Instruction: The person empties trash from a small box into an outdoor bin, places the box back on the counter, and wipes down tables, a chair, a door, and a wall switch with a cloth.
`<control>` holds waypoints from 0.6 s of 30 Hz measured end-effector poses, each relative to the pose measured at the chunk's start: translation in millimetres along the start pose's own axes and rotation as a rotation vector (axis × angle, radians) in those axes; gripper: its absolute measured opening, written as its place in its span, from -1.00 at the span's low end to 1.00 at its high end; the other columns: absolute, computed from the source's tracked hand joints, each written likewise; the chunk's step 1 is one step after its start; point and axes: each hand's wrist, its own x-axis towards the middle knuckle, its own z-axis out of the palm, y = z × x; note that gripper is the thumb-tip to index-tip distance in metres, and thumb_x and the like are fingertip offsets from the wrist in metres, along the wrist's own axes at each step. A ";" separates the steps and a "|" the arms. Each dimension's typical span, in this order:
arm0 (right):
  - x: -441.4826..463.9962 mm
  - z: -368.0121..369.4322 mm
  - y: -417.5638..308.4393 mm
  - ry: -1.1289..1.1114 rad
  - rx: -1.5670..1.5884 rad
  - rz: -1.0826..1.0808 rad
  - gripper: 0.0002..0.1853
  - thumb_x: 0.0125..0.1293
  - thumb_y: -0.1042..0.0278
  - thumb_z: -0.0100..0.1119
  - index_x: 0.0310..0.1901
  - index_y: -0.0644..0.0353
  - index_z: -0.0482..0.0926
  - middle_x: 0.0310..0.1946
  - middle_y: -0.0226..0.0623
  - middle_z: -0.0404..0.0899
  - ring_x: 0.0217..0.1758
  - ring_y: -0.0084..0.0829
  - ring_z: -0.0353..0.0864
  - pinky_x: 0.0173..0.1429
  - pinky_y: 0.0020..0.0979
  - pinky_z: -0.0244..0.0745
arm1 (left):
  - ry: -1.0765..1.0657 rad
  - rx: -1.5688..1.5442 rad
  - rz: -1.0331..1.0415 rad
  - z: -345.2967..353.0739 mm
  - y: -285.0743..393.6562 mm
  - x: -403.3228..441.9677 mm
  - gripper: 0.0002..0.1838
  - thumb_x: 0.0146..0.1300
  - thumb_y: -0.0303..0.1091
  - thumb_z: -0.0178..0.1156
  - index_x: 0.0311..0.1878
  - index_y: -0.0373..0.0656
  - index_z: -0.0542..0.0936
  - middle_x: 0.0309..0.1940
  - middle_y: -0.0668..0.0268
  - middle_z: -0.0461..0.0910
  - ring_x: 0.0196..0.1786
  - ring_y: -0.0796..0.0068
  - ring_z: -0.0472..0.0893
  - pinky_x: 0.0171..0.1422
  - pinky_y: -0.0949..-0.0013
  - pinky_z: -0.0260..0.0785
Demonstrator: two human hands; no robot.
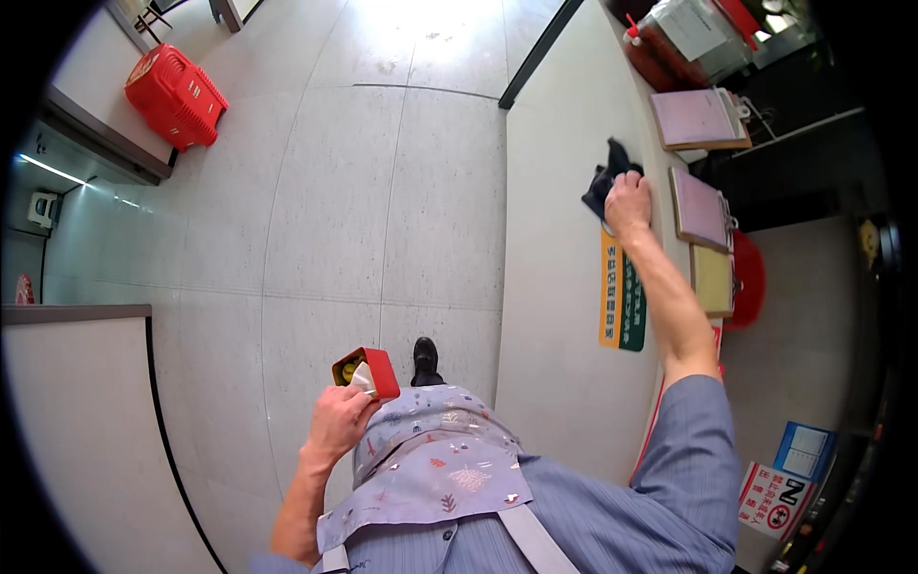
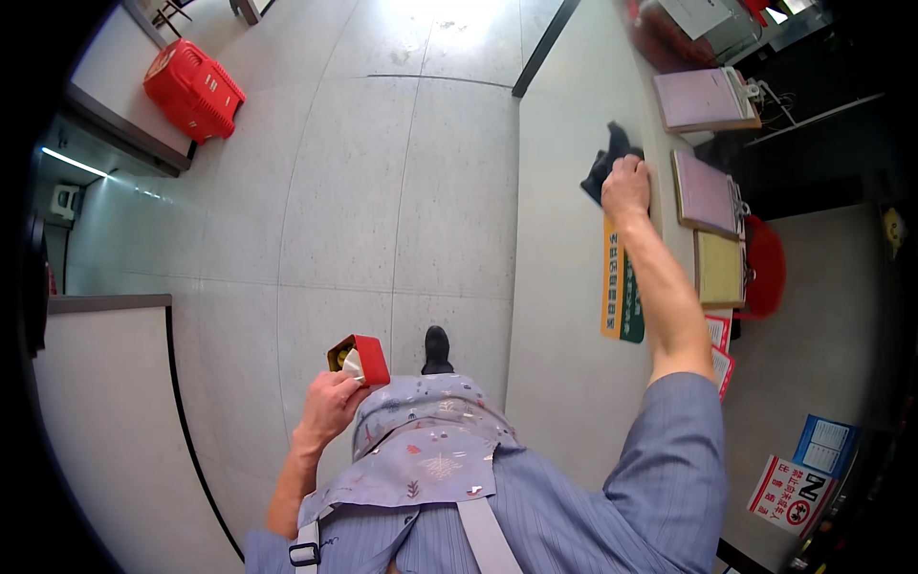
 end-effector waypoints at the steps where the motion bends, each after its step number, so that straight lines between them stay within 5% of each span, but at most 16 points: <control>1: -1.8 8.8 -8.1 -0.059 -0.016 -0.078 -0.66 0.32 0.18 0.09 -0.06 0.11 0.77 -0.04 -0.28 0.59 0.17 -0.15 0.40 0.19 -0.08 0.27 | -0.005 -0.010 -0.023 -2.3 -2.3 12.5 -0.86 0.18 -0.33 0.42 -0.34 -0.15 0.66 -0.43 0.23 0.63 -0.32 0.12 0.61 -0.17 0.14 0.41; 4: -19.9 44.8 -65.3 -0.354 -0.007 -0.248 -0.53 0.39 0.13 0.03 0.17 0.22 0.70 0.33 0.03 0.48 0.48 0.16 0.22 0.48 0.23 0.02 | -0.005 -0.026 -0.018 -6.7 -17.1 47.0 -0.84 0.22 -0.28 0.40 -0.35 -0.13 0.65 -0.44 0.26 0.62 -0.34 0.18 0.61 -0.17 0.17 0.39; 8: -81.9 51.0 -137.4 -0.710 0.039 -0.584 -0.48 0.48 0.07 -0.05 0.32 0.17 0.60 0.49 0.04 0.32 0.58 0.21 0.11 0.54 0.40 -0.14 | -0.008 -0.033 0.000 -11.9 -46.6 107.1 -0.83 0.22 -0.28 0.40 -0.36 -0.14 0.65 -0.45 0.25 0.62 -0.34 0.17 0.61 -0.19 0.15 0.39; 12: -101.9 50.6 -142.5 -0.783 0.190 -0.753 -0.60 0.45 0.08 -0.01 0.11 -0.07 0.77 0.24 -0.22 0.59 0.45 0.09 0.28 0.51 0.40 -0.07 | -0.008 -0.057 0.019 -29.2 -86.7 190.7 -0.82 0.23 -0.27 0.40 -0.37 -0.15 0.65 -0.45 0.25 0.62 -0.33 0.16 0.61 -0.17 0.13 0.41; 18: 46.3 39.2 -36.0 -0.636 0.215 -0.503 -0.65 0.34 0.15 0.10 -0.04 0.05 0.82 0.16 -0.12 0.63 0.41 0.02 0.33 0.60 0.14 -0.10 | -0.047 -0.042 0.141 -82.1 -135.8 342.8 -0.85 0.22 -0.30 0.40 -0.34 -0.15 0.67 -0.42 0.23 0.63 -0.29 0.13 0.63 -0.15 0.11 0.42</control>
